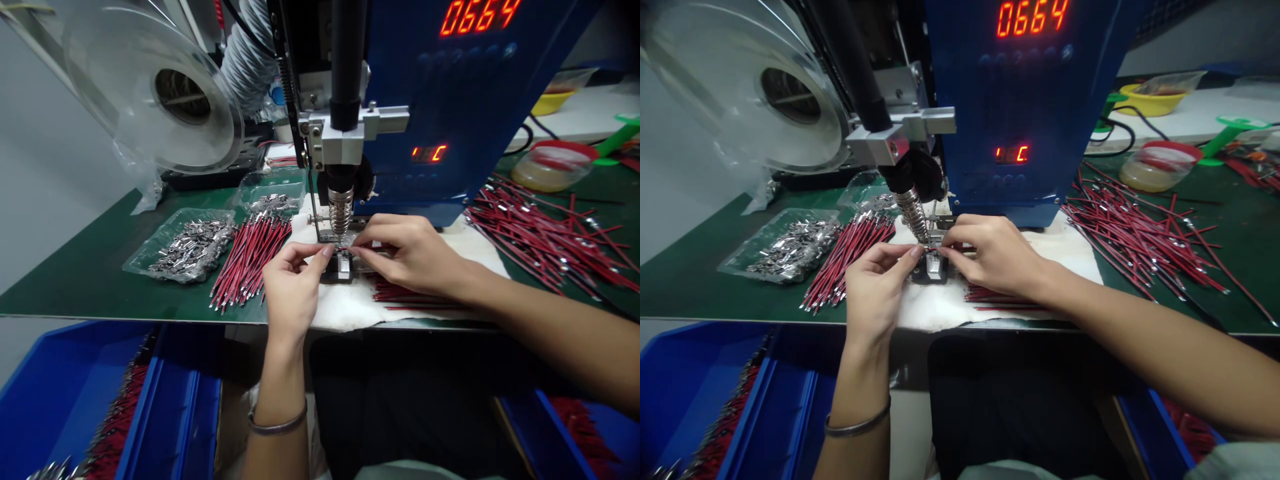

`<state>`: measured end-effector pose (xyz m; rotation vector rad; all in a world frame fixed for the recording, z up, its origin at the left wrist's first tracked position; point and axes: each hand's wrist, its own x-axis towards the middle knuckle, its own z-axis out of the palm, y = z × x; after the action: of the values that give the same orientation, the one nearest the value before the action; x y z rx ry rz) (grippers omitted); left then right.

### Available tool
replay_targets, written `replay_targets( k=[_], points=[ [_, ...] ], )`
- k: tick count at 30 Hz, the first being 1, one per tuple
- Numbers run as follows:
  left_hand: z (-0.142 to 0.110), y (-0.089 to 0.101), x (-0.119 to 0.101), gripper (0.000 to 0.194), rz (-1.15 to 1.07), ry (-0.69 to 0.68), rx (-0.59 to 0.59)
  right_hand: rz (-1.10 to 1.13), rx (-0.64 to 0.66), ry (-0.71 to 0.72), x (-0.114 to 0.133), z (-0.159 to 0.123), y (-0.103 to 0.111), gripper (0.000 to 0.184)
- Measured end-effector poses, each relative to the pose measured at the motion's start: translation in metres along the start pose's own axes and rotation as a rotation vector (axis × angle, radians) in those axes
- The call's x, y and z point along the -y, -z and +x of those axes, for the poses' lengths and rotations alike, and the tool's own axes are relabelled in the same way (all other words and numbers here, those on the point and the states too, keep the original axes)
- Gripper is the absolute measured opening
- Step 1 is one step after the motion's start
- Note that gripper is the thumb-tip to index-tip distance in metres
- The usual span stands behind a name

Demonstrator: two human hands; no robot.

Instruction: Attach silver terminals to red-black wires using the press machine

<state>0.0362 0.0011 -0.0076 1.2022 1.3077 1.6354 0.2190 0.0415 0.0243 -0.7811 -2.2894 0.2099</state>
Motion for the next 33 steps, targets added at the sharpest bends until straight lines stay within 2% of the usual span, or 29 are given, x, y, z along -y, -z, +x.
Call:
replay_targets(
  k=[5, 10, 18, 33],
  points=[
    [-0.0005, 0.0006, -0.0006, 0.020, -0.001, -0.002, -0.003, 0.017, -0.021, 0.025, -0.0012, -0.0003, 0.0010, 0.012],
    [-0.0008, 0.0009, -0.0019, 0.022, 0.020, 0.005, -0.003, 0.034, 0.040, 0.048, -0.0017, 0.0005, 0.0023, 0.017],
    [-0.0024, 0.0002, -0.0030, 0.023, 0.045, 0.003, -0.007, 0.031, 0.028, 0.095, -0.0019, -0.0002, 0.0036, 0.014],
    [-0.0031, 0.0005, -0.0049, 0.020, 0.096, 0.025, -0.026, 0.021, 0.067, 0.127, -0.0052, 0.0000, 0.0049, 0.014]
  ],
)
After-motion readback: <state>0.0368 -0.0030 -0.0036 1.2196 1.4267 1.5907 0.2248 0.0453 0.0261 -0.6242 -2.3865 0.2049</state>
